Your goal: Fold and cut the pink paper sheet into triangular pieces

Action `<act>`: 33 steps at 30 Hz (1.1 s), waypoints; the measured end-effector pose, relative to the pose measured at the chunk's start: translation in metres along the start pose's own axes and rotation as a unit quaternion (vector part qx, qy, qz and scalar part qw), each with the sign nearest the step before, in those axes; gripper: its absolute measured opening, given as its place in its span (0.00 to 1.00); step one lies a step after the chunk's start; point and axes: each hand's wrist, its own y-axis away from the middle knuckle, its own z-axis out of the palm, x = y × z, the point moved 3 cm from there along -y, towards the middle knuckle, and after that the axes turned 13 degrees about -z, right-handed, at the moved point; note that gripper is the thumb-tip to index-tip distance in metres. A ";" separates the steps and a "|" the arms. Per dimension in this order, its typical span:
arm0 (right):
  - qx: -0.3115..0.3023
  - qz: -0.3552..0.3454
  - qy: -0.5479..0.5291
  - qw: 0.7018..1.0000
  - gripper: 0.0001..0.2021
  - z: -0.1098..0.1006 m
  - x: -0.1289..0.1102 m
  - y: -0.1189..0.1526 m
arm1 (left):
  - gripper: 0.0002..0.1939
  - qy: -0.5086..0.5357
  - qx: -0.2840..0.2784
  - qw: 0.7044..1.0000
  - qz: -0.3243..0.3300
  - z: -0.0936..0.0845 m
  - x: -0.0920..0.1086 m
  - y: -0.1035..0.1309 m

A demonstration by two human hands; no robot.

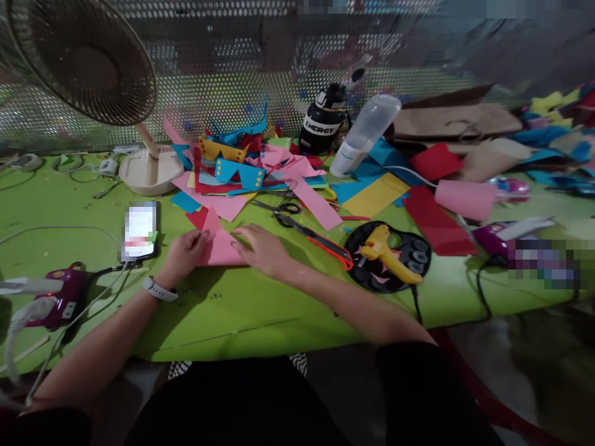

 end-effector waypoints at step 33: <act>-0.172 -0.217 0.247 0.929 0.32 0.044 -0.019 0.044 | 0.20 -0.401 -0.005 0.904 0.151 -0.004 0.022 0.035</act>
